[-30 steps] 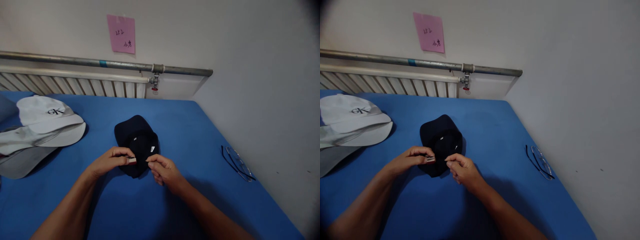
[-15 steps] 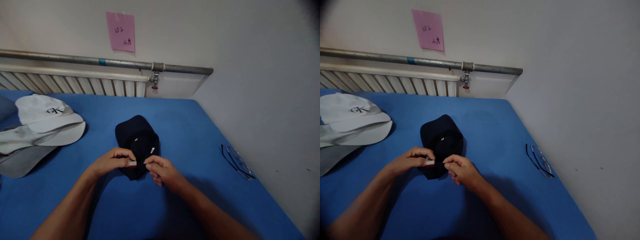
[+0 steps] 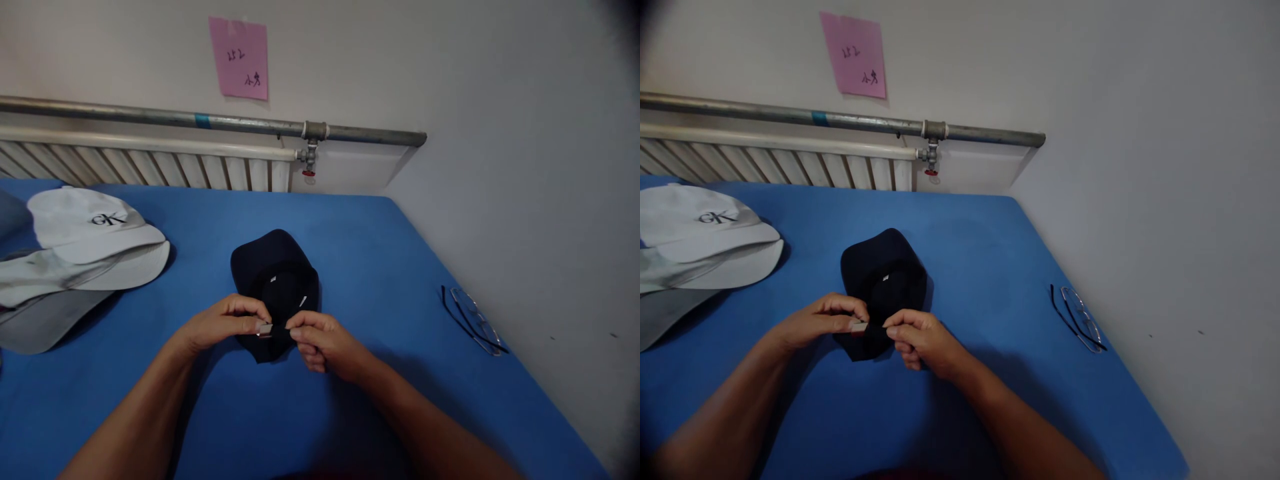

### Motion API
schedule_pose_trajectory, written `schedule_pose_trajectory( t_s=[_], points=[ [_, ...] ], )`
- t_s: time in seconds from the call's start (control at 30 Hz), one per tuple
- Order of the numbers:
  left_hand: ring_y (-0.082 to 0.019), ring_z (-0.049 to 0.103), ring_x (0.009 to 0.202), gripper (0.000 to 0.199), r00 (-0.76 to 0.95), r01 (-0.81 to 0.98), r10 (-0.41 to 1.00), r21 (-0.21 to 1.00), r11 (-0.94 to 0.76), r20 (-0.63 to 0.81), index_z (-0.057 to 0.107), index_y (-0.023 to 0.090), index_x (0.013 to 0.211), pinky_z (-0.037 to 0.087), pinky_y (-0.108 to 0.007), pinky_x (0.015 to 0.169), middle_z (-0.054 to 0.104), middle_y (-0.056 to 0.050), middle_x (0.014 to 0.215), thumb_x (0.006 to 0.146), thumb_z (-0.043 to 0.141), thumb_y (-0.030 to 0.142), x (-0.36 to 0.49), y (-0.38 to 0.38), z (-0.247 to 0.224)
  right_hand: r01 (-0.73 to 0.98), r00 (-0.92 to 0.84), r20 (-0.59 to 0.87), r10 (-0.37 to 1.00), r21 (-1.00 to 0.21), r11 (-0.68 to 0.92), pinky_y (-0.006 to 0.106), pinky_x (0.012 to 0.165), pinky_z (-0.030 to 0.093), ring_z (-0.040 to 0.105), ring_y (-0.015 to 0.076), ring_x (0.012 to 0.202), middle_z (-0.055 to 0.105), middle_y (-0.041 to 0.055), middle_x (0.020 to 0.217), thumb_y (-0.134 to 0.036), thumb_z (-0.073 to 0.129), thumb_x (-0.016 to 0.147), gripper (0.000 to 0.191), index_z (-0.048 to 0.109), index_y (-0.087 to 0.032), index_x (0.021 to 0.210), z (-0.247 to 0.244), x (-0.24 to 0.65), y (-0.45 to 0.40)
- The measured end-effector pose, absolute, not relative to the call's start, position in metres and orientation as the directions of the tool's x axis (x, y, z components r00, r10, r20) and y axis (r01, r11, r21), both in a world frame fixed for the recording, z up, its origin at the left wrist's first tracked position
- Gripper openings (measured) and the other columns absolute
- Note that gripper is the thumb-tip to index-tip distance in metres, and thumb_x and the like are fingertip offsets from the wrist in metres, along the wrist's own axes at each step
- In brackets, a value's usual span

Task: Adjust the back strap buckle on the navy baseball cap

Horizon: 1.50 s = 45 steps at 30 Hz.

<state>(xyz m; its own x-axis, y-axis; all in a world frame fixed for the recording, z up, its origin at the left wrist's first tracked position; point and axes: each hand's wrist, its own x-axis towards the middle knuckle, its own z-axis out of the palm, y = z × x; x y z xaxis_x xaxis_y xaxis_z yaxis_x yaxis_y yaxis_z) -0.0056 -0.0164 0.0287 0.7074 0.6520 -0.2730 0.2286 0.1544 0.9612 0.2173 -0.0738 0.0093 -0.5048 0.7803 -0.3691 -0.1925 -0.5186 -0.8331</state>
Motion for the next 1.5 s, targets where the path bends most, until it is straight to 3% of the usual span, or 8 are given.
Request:
schedule_pose_trajectory(
  t_s=[0.83, 1.1, 1.33, 1.5],
  points=[
    [-0.01, 0.046, 0.062, 0.019, 0.725, 0.172, 0.651, 0.974, 0.147, -0.226, 0.068, 0.015, 0.08, 0.033, -0.022, 0.058, 0.059, 0.0, 0.068, 0.073, 0.066, 0.032, -0.006, -0.017, 0.026, -0.191, -0.466, -0.379, 0.8, -0.839, -0.509, 0.019, 0.038, 0.023, 0.028, 0.0031, 0.038, 0.038, -0.0116, 0.049, -0.032, 0.066, 0.075, 0.017, 0.058, -0.02, 0.084, 0.008, 0.215, -0.073],
    [-0.01, 0.038, 0.058, 0.022, 0.707, 0.217, 0.67, 0.971, 0.102, -0.229, 0.063, 0.014, 0.078, 0.028, -0.022, 0.055, 0.049, 0.002, 0.063, 0.071, 0.064, 0.035, -0.004, -0.018, 0.03, -0.204, -0.461, -0.373, 0.805, -0.839, -0.505, 0.019, 0.039, 0.023, 0.028, 0.0031, 0.037, 0.039, -0.0115, 0.05, -0.033, 0.065, 0.076, 0.018, 0.058, -0.02, 0.086, 0.004, 0.215, -0.072],
    [-0.011, 0.042, 0.064, 0.016, 0.712, 0.285, 0.647, 0.955, 0.087, -0.272, 0.059, 0.015, 0.076, 0.033, -0.023, 0.058, 0.051, 0.002, 0.069, 0.065, 0.06, 0.026, -0.004, -0.019, 0.039, -0.201, -0.441, -0.383, 0.812, -0.839, -0.505, 0.019, 0.039, 0.022, 0.027, 0.0027, 0.037, 0.038, -0.0116, 0.05, -0.032, 0.065, 0.076, 0.018, 0.057, -0.019, 0.086, 0.007, 0.214, -0.073],
    [-0.011, 0.044, 0.064, 0.01, 0.717, 0.262, 0.656, 0.963, 0.056, -0.234, 0.058, 0.016, 0.075, 0.034, -0.022, 0.058, 0.053, 0.002, 0.071, 0.068, 0.059, 0.023, -0.008, -0.02, 0.043, -0.195, -0.44, -0.386, 0.811, -0.84, -0.506, 0.019, 0.038, 0.023, 0.028, 0.0027, 0.038, 0.039, -0.0116, 0.05, -0.032, 0.065, 0.075, 0.018, 0.057, -0.019, 0.086, 0.008, 0.214, -0.073]
  ],
)
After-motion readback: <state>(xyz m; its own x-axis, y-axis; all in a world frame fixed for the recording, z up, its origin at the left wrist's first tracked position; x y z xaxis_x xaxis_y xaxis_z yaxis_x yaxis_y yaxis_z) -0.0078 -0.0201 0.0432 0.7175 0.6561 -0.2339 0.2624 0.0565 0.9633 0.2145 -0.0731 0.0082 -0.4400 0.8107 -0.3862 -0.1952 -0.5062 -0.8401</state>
